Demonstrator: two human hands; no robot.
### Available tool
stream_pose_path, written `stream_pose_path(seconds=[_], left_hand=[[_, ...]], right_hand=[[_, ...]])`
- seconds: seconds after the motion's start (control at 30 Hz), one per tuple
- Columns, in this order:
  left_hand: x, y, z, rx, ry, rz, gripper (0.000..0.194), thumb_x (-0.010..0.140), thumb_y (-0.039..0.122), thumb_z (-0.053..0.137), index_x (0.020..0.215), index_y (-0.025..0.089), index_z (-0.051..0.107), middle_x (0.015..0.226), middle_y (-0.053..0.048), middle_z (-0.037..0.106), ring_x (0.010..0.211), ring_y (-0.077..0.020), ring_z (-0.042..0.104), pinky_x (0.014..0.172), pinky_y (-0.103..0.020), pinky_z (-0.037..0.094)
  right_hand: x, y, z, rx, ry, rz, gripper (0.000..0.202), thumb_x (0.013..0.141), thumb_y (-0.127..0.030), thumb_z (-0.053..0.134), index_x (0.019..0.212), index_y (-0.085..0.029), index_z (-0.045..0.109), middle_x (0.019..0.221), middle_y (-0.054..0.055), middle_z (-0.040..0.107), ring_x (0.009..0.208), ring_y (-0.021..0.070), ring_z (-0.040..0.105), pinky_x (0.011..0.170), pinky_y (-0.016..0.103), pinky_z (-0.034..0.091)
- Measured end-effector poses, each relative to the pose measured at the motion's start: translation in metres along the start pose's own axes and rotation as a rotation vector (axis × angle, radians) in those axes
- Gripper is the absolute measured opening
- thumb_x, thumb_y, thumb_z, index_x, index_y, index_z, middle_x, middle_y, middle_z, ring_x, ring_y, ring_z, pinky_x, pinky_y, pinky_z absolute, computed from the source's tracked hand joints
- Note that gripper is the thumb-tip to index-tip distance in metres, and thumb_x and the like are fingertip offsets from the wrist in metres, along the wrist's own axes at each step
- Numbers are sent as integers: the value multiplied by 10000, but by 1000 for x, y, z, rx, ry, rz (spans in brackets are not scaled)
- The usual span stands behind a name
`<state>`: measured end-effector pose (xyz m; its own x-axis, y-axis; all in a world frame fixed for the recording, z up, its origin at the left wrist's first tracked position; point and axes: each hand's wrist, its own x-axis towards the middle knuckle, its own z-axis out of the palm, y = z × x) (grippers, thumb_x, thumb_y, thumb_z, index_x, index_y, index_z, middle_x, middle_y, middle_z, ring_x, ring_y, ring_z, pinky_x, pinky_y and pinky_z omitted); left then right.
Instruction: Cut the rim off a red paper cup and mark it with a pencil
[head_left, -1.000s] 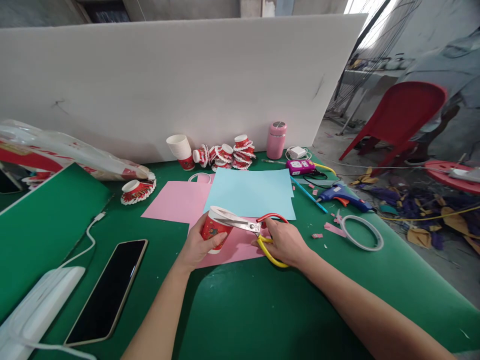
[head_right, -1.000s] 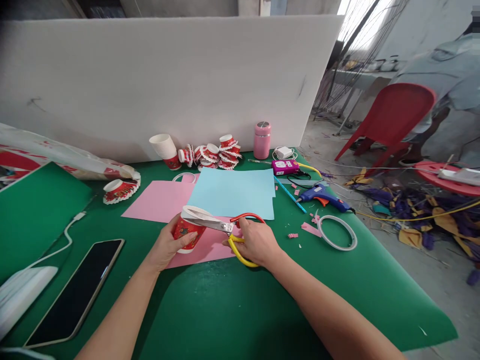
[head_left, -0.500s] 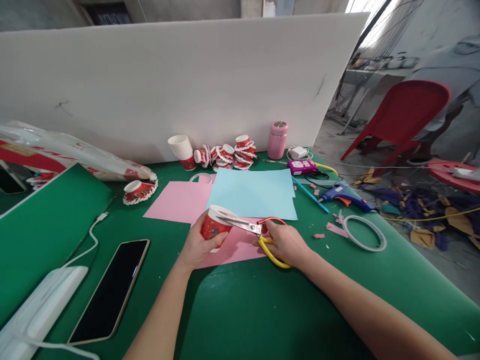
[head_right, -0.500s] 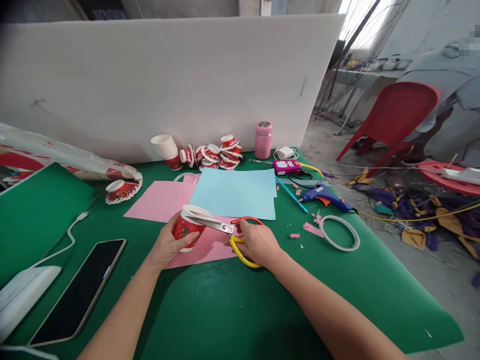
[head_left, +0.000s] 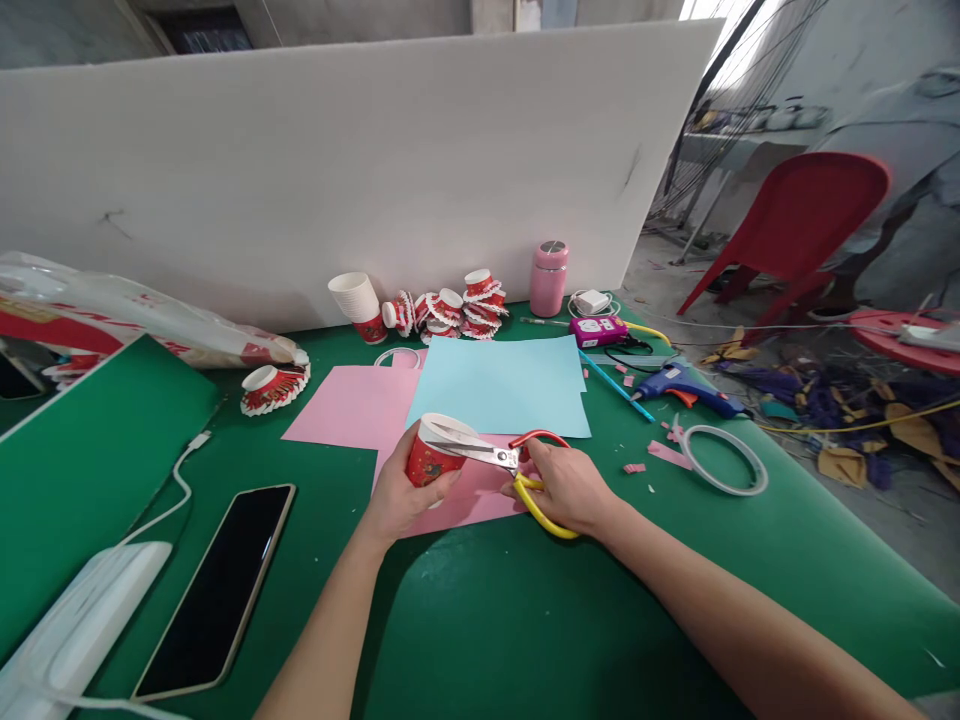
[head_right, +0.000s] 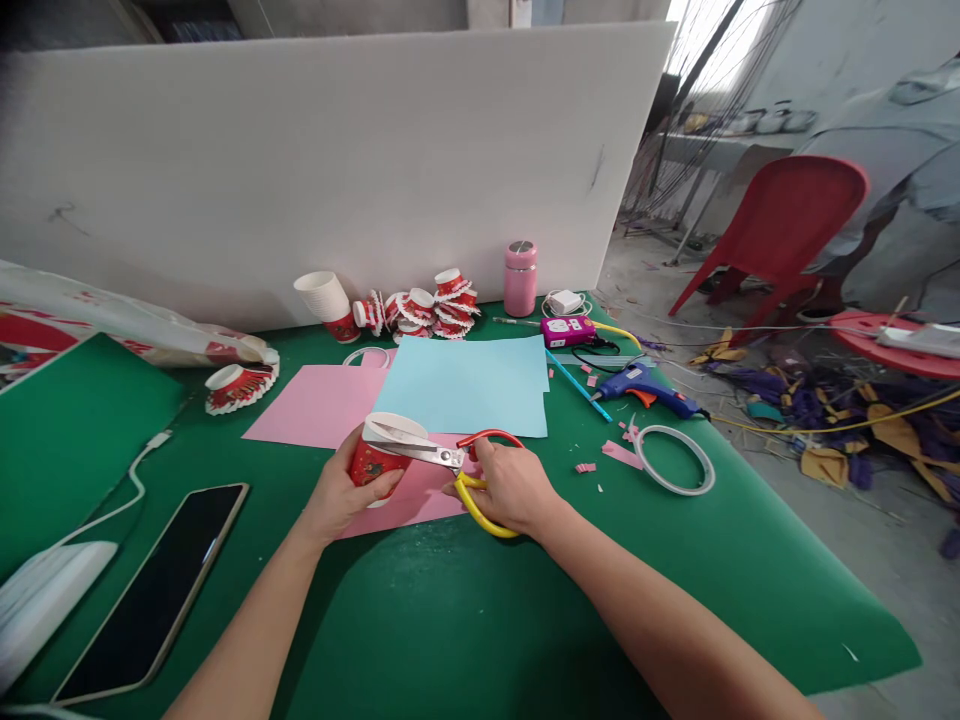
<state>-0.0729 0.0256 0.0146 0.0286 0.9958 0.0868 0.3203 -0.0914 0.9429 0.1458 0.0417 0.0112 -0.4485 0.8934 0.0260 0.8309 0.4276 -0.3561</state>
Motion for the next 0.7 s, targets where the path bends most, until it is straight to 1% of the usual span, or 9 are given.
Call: stream_pose_path(seconds=[0.1, 0.2, 0.33, 0.47, 0.57, 0.7], left_hand=[[0, -2, -1, -18, -2, -11, 548, 662, 369, 670, 1139, 181, 476, 1020, -70, 620, 872, -207, 612, 741, -314, 497], [1, -5, -2, -29, 8, -24, 557, 656, 361, 682, 1142, 183, 476, 1009, -65, 616, 859, -197, 606, 743, -306, 492], [1, -8, -4, -71, 5, -43, 605, 638, 352, 707, 1168, 187, 466, 1074, -79, 599, 929, -211, 592, 779, -311, 483], [1, -8, -11, -248, -56, -103, 593, 633, 375, 704, 1156, 195, 491, 1082, -87, 621, 954, -239, 595, 782, -336, 490], [1, -6, -16, -373, -115, -167, 572, 588, 395, 727, 1084, 176, 546, 1004, -92, 659, 903, -252, 614, 763, -358, 497], [0, -3, -20, -442, -184, -225, 585, 507, 397, 775, 1003, 149, 587, 922, -98, 683, 822, -251, 632, 736, -378, 501]], right_hand=[[1, -1, 1, -7, -37, 27, 378, 808, -526, 502, 871, -154, 508, 765, 76, 674, 666, 218, 632, 498, 262, 284], [2, -2, 3, -35, -66, 42, 384, 816, -543, 488, 854, -161, 511, 700, 64, 667, 638, 218, 628, 482, 262, 256], [3, -1, 4, -50, -73, 44, 382, 822, -545, 482, 845, -164, 510, 659, 56, 653, 611, 206, 617, 476, 256, 243], [3, -2, 2, -37, -70, 34, 377, 807, -536, 506, 864, -164, 519, 687, 58, 660, 638, 208, 623, 485, 253, 252], [2, -2, 1, -40, -72, 1, 351, 803, -509, 510, 869, -164, 522, 706, 64, 665, 644, 213, 622, 492, 257, 259], [2, -2, -1, -39, -60, -68, 314, 809, -468, 509, 873, -161, 516, 717, 72, 666, 634, 216, 617, 494, 263, 261]])
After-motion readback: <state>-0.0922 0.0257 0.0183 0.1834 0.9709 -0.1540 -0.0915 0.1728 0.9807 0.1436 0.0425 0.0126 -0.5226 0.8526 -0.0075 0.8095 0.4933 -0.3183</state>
